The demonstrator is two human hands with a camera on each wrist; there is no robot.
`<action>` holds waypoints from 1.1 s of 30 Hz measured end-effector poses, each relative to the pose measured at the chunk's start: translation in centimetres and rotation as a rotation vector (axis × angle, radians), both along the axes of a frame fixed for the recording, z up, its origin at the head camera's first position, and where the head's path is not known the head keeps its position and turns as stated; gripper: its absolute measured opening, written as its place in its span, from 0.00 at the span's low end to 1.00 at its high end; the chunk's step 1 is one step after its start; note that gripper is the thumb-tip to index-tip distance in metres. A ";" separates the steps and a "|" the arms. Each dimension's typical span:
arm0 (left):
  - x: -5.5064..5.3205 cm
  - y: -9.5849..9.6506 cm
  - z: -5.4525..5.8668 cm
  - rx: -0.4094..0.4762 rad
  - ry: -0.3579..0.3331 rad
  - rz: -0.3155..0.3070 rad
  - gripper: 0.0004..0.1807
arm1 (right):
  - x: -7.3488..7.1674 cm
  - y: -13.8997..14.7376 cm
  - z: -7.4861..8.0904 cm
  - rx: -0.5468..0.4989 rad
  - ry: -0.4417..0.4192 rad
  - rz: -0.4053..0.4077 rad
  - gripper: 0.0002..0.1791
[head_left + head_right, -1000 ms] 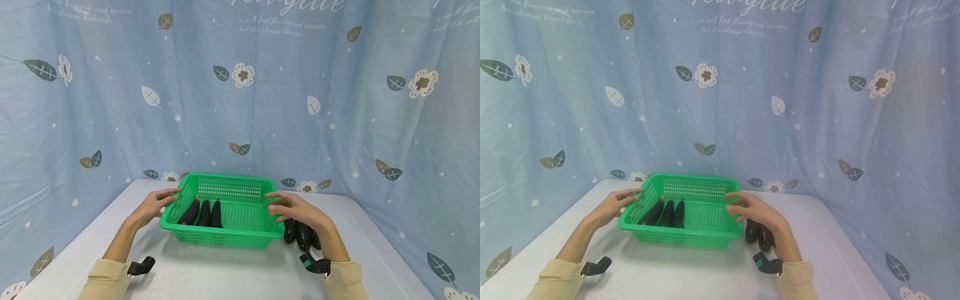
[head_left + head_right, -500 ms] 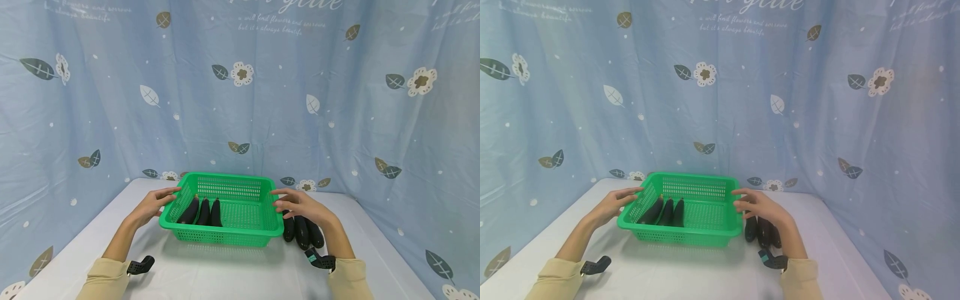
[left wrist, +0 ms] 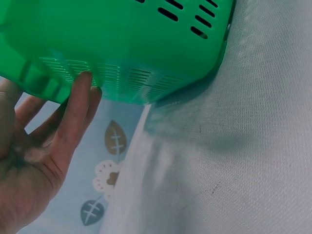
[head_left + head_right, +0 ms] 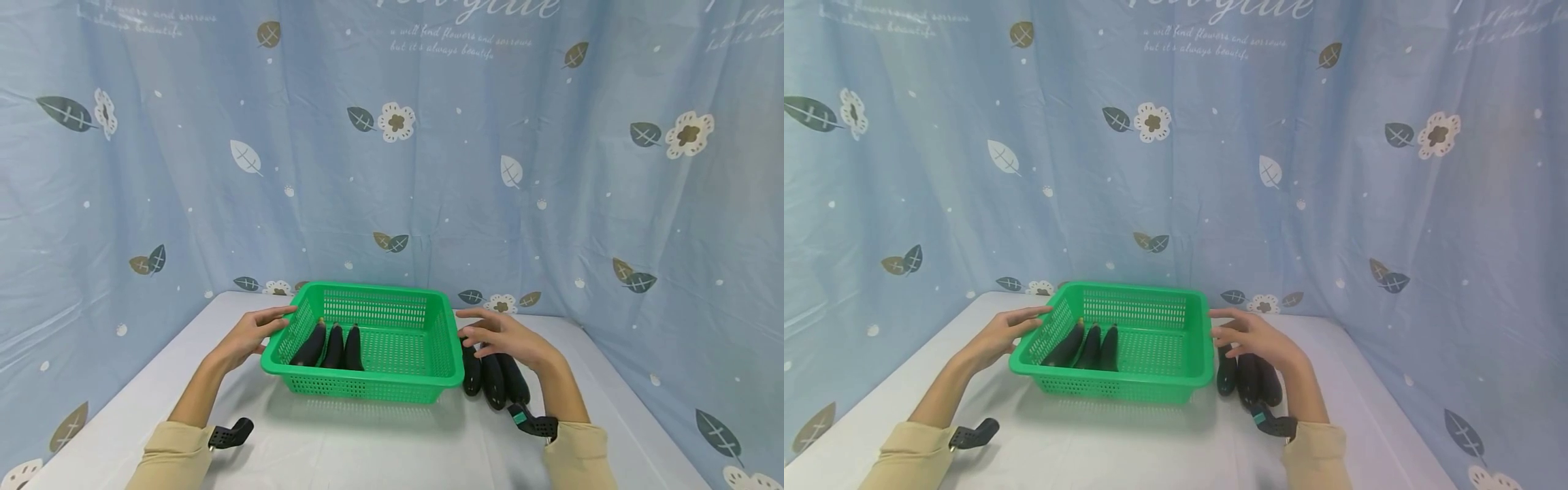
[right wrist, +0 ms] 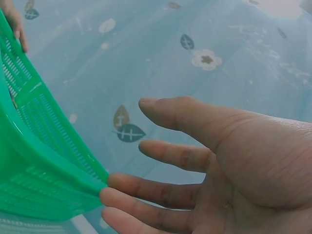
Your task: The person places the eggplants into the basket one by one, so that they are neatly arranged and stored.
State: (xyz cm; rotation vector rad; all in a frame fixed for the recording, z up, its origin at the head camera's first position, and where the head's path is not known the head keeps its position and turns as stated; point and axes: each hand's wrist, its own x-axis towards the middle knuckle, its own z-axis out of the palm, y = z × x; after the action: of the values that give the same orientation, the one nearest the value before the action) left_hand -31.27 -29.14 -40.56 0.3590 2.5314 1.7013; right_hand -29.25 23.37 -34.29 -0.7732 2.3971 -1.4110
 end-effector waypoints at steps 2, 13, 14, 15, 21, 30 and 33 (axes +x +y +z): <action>0.0 0.0 0.0 0.001 0.000 0.000 0.33 | -0.1 0.2 0.0 0.000 -0.006 -0.010 0.30; -0.1 0.0 -0.1 -0.007 0.004 0.006 0.33 | -0.4 1.5 -0.3 0.038 -0.015 -0.090 0.30; -0.1 0.0 -0.1 -0.009 0.004 0.006 0.33 | -0.4 1.6 -0.3 0.043 -0.014 -0.092 0.30; -0.1 0.0 -0.1 -0.010 0.004 0.005 0.33 | -0.5 1.7 -0.4 0.048 -0.014 -0.095 0.31; -0.1 0.1 0.0 -0.019 0.006 0.006 0.33 | -0.7 2.3 -0.8 0.080 -0.006 -0.111 0.32; -0.1 0.1 0.0 -0.011 0.004 0.005 0.33 | -0.8 3.3 -1.1 0.101 0.012 -0.136 0.34; -0.1 0.1 0.0 -0.018 0.008 0.002 0.33 | -0.9 3.5 -1.1 0.127 0.018 -0.169 0.35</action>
State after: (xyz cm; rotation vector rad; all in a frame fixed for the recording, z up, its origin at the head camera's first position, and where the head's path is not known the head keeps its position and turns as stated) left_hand -31.41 -29.05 -40.55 0.3624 2.5515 1.6805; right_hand -30.11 26.88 -35.42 -0.5665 2.5890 -1.2989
